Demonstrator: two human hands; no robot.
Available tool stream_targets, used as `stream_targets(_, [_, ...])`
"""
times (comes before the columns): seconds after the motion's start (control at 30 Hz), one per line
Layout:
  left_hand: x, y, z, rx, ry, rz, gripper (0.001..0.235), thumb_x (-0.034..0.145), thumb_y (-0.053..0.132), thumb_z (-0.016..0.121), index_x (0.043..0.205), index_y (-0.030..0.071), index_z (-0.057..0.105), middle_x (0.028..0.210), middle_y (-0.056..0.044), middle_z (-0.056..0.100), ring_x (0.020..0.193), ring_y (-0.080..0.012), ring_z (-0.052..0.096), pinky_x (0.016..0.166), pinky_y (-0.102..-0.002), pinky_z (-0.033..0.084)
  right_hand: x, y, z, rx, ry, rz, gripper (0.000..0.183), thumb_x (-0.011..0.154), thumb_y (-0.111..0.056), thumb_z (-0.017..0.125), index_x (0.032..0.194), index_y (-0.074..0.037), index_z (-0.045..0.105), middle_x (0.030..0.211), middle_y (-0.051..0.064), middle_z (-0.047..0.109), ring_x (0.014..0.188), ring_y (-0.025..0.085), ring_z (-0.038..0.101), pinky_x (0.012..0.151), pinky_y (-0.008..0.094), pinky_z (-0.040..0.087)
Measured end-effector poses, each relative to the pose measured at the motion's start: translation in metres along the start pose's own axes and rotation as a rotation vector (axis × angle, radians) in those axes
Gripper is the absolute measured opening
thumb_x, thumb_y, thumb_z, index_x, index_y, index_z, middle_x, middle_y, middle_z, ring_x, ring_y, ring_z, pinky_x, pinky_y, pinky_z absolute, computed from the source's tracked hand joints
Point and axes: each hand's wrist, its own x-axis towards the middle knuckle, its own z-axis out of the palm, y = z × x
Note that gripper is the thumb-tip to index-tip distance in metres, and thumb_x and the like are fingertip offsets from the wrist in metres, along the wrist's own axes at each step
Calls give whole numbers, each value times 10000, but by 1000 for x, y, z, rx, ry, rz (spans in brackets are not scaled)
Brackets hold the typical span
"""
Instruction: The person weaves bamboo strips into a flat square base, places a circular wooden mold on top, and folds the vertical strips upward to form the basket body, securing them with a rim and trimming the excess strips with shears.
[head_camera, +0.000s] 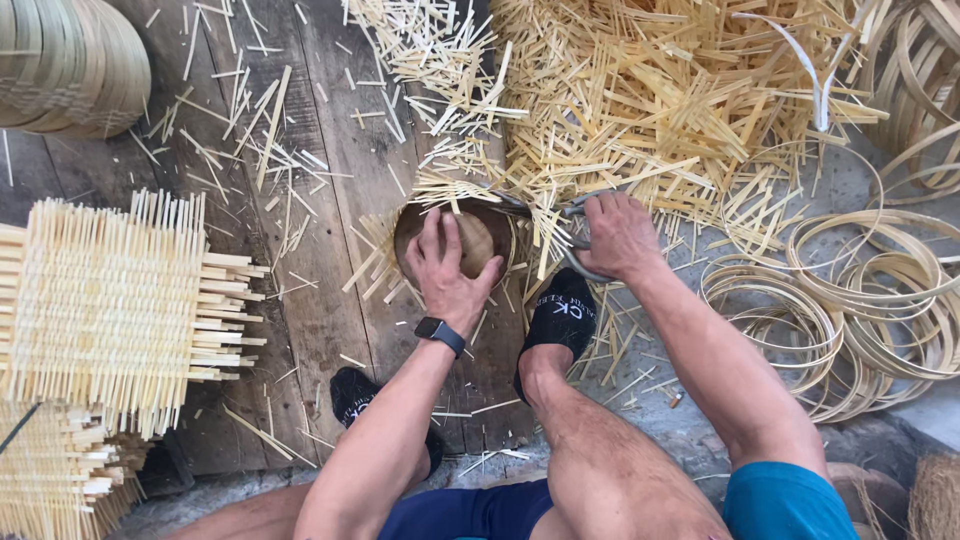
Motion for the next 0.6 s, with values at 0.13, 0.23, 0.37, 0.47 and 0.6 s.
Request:
stream_targets(0.13, [0, -10, 6, -8, 12, 138, 1055, 690, 328, 910, 1566, 91, 371, 1565, -211, 404, 1398, -411, 434, 1172, -598, 320, 12, -24, 24, -154, 144, 18, 225, 969, -123, 604, 1166, -13, 598, 1140, 173, 637, 1110, 292, 621, 1013, 413, 502])
stream_targets(0.23, [1, -13, 6, -13, -4, 152, 1057, 688, 327, 907, 1565, 107, 360, 1559, -211, 411, 1397, -411, 436, 1177, -600, 322, 13, -41, 12, -89, 138, 69, 398, 875, -284, 656, 1137, 8, 589, 1110, 178, 632, 1073, 308, 621, 960, 428, 507])
stream_targets(0.37, [4, -18, -2, -11, -72, 165, 1055, 659, 327, 919, 1553, 120, 400, 1539, -173, 426, 1377, -445, 418, 1176, -605, 330, 17, -37, -9, 15, -151, 83, 396, 1035, -367, 544, 1154, 9, 579, 1054, 218, 656, 934, 308, 680, 849, 449, 577])
stream_targets(0.47, [6, -23, -12, -68, -203, 179, 995, 612, 302, 929, 1489, 144, 488, 1563, -112, 442, 1380, -484, 389, 1165, -570, 365, 11, -9, -8, 126, -165, 76, 470, 973, -480, 564, 1144, -43, 597, 1013, 202, 661, 931, 317, 682, 839, 463, 577])
stream_targets(0.6, [7, -23, -11, -90, -194, 202, 980, 584, 277, 929, 1467, 118, 533, 1569, -94, 429, 1381, -482, 377, 1168, -581, 359, 6, -4, 2, -72, 126, -73, 570, 795, -470, 618, 1194, -64, 608, 1036, 171, 665, 944, 294, 687, 835, 444, 576])
